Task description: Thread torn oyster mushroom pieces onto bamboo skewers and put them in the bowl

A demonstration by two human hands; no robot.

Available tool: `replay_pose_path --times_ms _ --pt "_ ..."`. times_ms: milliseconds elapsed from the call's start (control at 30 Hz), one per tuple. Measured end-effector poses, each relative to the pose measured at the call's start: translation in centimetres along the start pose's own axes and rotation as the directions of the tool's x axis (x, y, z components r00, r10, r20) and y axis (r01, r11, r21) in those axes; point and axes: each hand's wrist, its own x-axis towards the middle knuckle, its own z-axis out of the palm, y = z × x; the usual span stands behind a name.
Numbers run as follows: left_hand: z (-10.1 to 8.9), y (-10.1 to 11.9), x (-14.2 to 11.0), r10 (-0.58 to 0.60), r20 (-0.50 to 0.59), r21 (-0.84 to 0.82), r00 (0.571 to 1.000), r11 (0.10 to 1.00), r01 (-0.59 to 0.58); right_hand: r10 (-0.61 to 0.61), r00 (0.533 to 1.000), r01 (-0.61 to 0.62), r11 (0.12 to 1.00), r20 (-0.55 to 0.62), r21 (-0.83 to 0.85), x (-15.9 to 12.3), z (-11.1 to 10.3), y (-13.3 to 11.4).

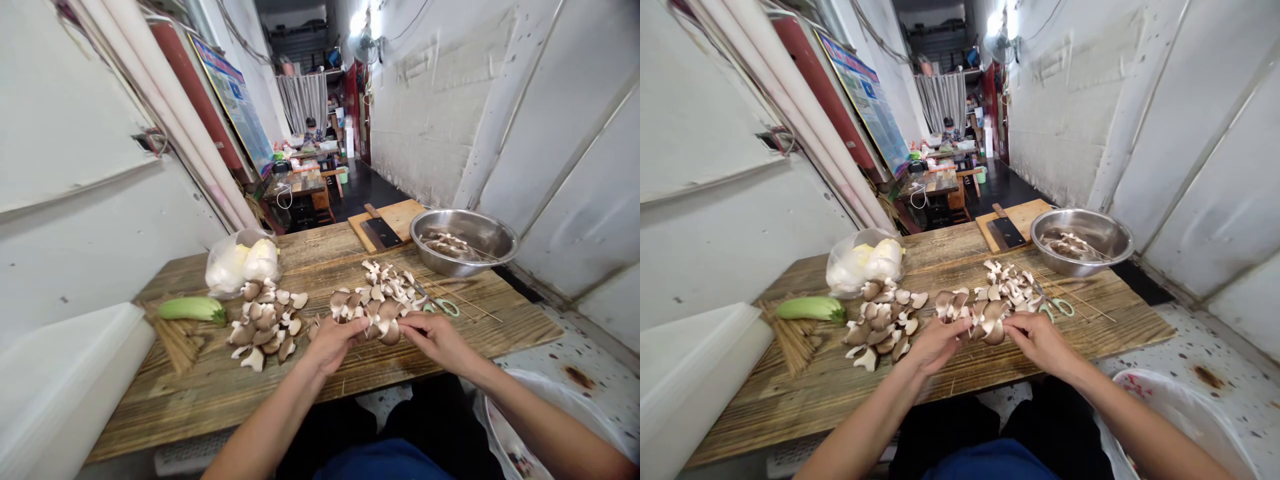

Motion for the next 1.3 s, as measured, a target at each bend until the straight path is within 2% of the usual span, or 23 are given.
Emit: replay_pose_path --times_ms 267,500,700,1067,1300 --pt "0.5 -0.5 -0.2 -0.008 -0.049 0.027 0.999 1.0 0.009 0.004 1.0 -0.004 1.0 0.015 -0.01 0.0 0.5 -0.1" --pt "0.4 -0.5 0.0 -0.009 -0.097 -0.027 0.995 1.0 0.007 0.004 1.0 -0.004 1.0 0.025 -0.008 0.2 0.5 0.0" --pt "0.0 -0.7 0.1 -0.074 -0.065 -0.05 0.995 0.996 0.071 0.019 0.999 -0.019 1.0 0.043 -0.009 0.2 0.7 0.0" --pt "-0.1 -0.7 -0.2 -0.043 -0.129 -0.108 0.991 0.994 0.029 0.02 0.999 -0.019 0.999 0.046 -0.025 0.4 0.6 0.0" --pt "-0.9 -1.2 0.0 -0.087 -0.067 -0.096 0.994 0.992 0.08 0.008 0.999 -0.007 1.0 0.039 -0.02 0.8 0.8 -0.3"
